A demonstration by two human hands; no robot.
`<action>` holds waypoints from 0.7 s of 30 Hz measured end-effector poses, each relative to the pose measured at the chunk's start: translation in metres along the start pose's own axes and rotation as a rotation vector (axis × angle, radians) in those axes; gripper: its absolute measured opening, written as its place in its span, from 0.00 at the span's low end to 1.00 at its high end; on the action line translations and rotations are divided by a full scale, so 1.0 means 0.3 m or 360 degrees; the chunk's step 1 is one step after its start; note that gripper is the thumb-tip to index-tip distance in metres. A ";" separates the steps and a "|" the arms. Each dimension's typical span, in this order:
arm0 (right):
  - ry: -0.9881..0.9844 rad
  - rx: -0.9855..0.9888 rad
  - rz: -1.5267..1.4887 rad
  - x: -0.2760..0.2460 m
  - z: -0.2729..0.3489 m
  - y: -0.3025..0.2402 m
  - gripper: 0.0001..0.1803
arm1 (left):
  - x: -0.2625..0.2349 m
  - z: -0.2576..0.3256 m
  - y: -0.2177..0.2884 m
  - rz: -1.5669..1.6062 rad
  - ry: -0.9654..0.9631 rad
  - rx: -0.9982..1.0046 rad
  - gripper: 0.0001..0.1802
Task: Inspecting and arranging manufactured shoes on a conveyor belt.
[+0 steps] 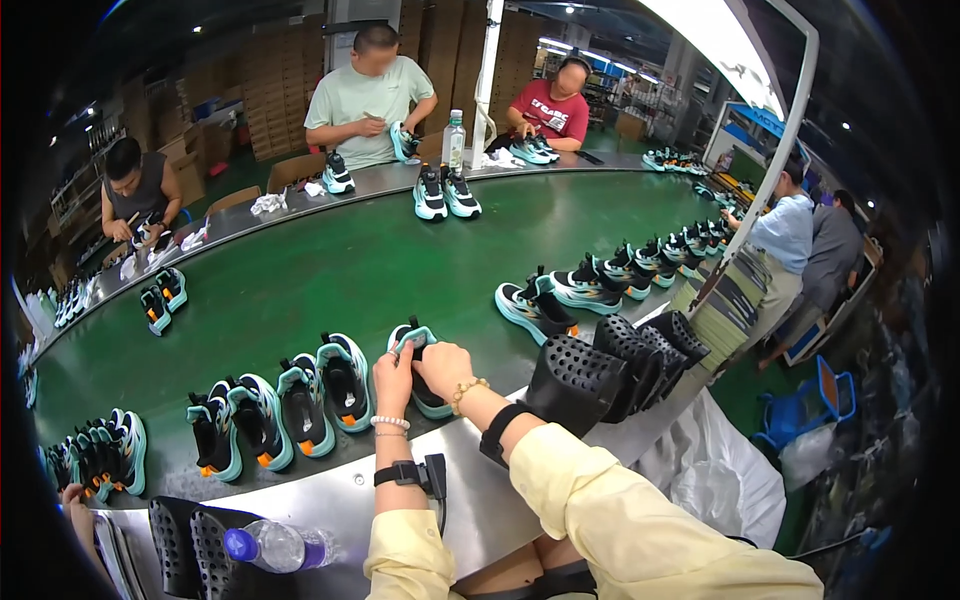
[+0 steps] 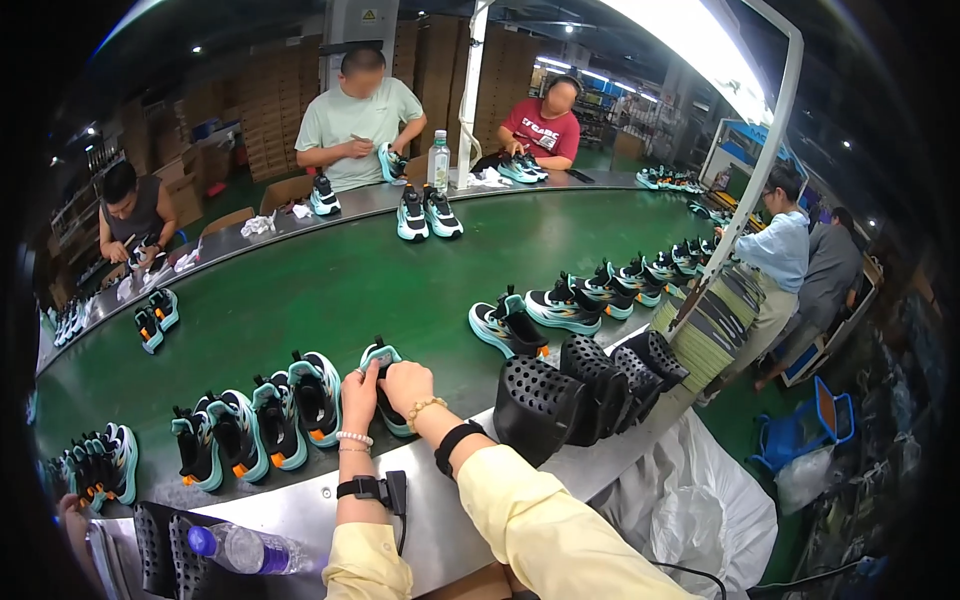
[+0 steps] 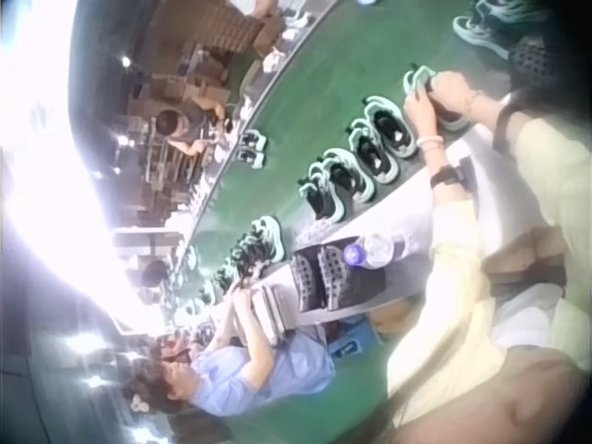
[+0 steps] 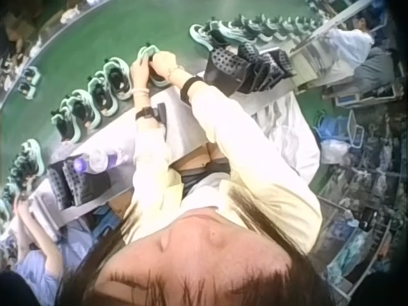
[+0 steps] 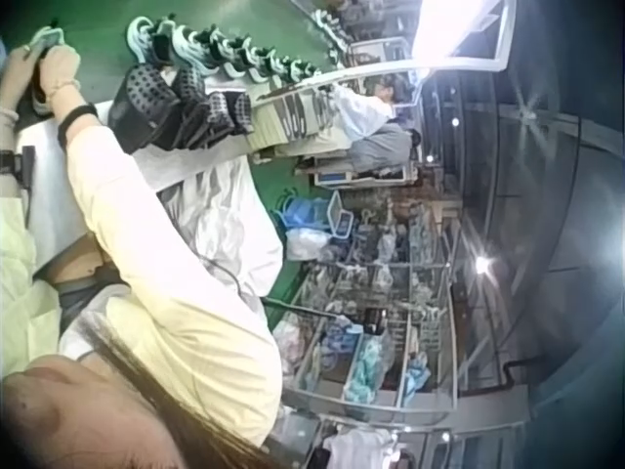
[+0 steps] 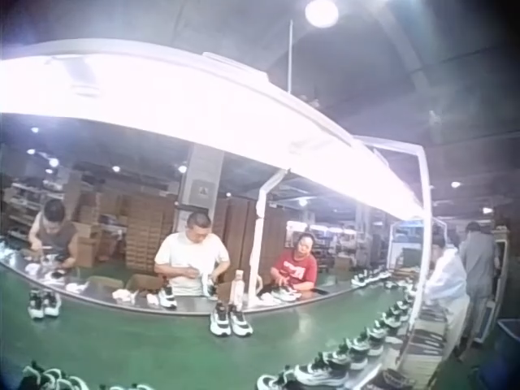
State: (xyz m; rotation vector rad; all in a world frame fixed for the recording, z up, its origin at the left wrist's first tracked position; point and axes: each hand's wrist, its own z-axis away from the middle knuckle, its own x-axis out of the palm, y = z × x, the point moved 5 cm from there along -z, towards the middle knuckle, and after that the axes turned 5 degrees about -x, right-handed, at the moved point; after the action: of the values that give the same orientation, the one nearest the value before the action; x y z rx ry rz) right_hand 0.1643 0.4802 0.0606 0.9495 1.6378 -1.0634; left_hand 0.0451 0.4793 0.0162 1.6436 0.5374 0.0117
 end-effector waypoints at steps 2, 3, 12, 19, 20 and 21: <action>0.0040 -0.0079 -0.0030 0.020 -0.031 -0.016 0.22 | -0.013 -0.006 -0.017 -0.0115 0.0035 -0.0055 0.27; 0.0029 -0.0059 -0.0030 0.045 -0.050 0.009 0.20 | -0.001 0.006 0.012 -0.0039 0.0044 -0.0018 0.27; 0.0067 -0.0093 -0.0038 -0.028 0.060 0.001 0.12 | 0.078 -0.010 -0.047 0.0039 -0.0102 0.0025 0.27; -0.0010 -0.0685 -0.0555 -0.568 0.566 0.026 0.22 | 0.082 0.044 0.018 0.0226 -0.0344 -0.0037 0.25; -0.0130 -0.0719 -0.0577 -0.652 0.636 0.075 0.25 | 0.090 0.068 0.060 0.0434 -0.0517 -0.0161 0.23; -0.0164 -0.0698 -0.0560 -0.777 0.711 0.126 0.24 | 0.074 0.059 0.035 0.0548 -0.0702 -0.0230 0.22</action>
State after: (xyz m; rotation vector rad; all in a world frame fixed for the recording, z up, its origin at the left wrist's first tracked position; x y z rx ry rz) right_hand 0.3224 0.2661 0.2351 0.3213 1.8883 -0.9034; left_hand 0.0738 0.4700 0.0166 1.5188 -0.0832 -0.0557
